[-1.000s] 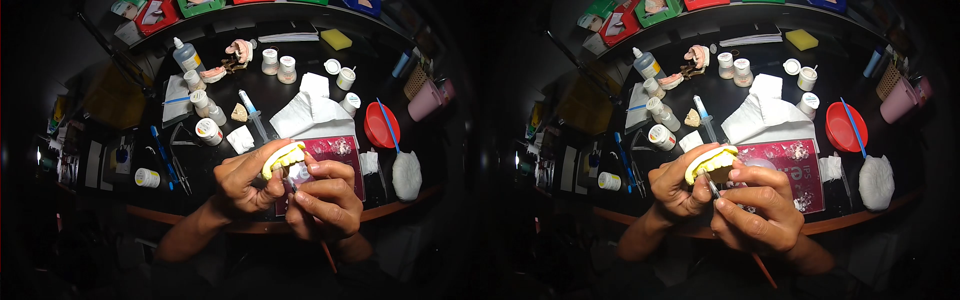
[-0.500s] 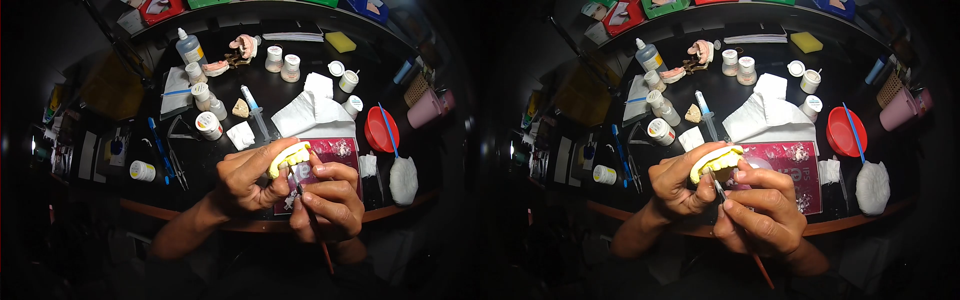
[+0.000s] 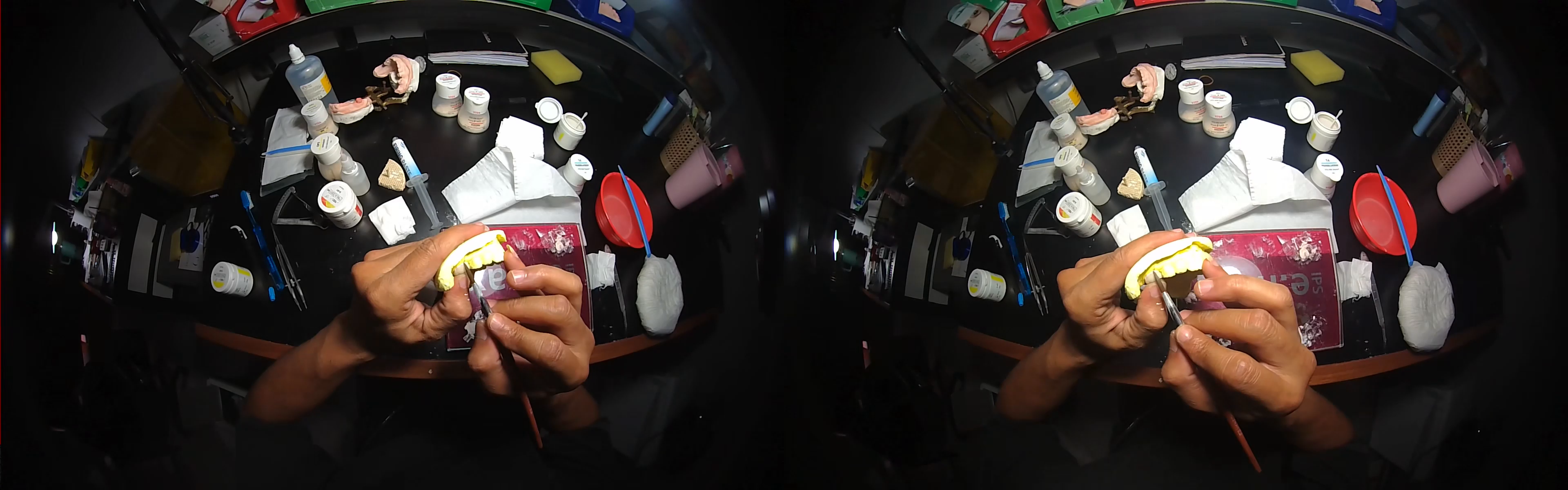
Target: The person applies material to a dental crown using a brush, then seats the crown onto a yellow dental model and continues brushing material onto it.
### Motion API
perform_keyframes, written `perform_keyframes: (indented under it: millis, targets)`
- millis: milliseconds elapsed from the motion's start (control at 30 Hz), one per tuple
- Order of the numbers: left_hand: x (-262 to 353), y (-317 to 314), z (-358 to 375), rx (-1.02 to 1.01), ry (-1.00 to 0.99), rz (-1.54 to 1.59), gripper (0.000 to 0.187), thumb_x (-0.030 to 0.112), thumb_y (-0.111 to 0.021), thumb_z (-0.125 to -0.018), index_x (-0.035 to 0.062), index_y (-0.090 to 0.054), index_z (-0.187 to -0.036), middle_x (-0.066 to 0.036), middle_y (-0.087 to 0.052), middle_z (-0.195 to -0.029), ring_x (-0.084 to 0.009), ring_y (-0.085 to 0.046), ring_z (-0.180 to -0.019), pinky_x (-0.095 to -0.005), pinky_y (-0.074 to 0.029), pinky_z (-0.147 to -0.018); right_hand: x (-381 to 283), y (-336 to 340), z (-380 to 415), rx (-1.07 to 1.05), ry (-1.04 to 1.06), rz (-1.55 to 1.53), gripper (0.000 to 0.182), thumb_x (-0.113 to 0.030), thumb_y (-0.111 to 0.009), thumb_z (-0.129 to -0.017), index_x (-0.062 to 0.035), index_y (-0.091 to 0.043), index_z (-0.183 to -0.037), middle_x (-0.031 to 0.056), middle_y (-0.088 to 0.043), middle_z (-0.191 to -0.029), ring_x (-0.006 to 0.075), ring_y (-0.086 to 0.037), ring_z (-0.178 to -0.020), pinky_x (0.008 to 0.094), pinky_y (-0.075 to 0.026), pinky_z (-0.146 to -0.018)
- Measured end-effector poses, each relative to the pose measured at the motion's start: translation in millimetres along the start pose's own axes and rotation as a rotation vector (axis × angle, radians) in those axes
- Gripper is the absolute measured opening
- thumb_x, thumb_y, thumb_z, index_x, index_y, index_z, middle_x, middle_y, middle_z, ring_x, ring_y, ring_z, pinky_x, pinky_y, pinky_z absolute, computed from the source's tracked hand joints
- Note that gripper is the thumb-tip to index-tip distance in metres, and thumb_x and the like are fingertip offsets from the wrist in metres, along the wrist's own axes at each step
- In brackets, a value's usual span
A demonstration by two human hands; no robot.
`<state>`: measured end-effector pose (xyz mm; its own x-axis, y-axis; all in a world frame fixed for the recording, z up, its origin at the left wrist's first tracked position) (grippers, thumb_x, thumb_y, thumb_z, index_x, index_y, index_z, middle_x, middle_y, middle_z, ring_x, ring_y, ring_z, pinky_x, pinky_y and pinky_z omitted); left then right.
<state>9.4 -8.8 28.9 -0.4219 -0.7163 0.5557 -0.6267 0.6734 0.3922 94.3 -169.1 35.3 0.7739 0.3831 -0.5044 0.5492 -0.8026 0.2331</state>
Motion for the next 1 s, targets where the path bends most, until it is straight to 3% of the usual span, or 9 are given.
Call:
perform_keyframes:
  millis: [633, 933, 1000]
  targets:
    - [-1.1, -0.5, 0.9, 0.012, -0.020, -0.040, 0.038, 0.018, -0.063, -0.102, -0.0131, -0.067, -0.124, -0.021, -0.079, -0.105, -0.0249, -0.080, -0.091, -0.0308, -0.063, -0.079, 1.7, -0.3, 1.3, 0.005, 0.006, -0.014, 0.025, 0.006, -0.082, -0.075, -0.0031, -0.076, -0.098, 0.0096, -0.072, -0.098, 0.0304, -0.067, -0.108, 0.0521, -0.063, -0.101]
    - [-5.1, 0.2, -1.2, -0.042, -0.031, 0.004, 0.039, 0.017, -0.063, -0.104, -0.0135, -0.063, -0.128, -0.025, -0.077, -0.113, -0.0268, -0.079, -0.100, -0.0327, -0.063, -0.087, 2.8, 0.2, 1.5, 0.021, 0.010, -0.013, 0.027, 0.005, -0.082, -0.075, -0.0034, -0.075, -0.100, 0.0096, -0.071, -0.095, 0.0307, -0.068, -0.107, 0.0518, -0.064, -0.099]
    - [-5.7, -3.5, 4.1, 0.029, 0.068, 0.143, 0.035, 0.014, -0.065, -0.103, -0.0099, -0.063, -0.129, -0.023, -0.076, -0.116, -0.0255, -0.079, -0.098, -0.0328, -0.064, -0.084, 3.0, 0.1, 1.7, 0.026, 0.010, -0.007, 0.027, 0.005, -0.082, -0.075, -0.0035, -0.075, -0.100, 0.0095, -0.071, -0.095, 0.0308, -0.068, -0.106, 0.0511, -0.064, -0.098]
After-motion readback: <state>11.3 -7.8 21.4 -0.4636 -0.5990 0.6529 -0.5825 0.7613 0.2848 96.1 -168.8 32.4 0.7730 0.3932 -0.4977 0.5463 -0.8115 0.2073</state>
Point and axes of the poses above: each hand's wrist, its own z-axis away from the middle knuckle, its own y-axis out of the back of the hand, x = y × z, the point moved 3 cm from there along -z, towards the middle knuckle
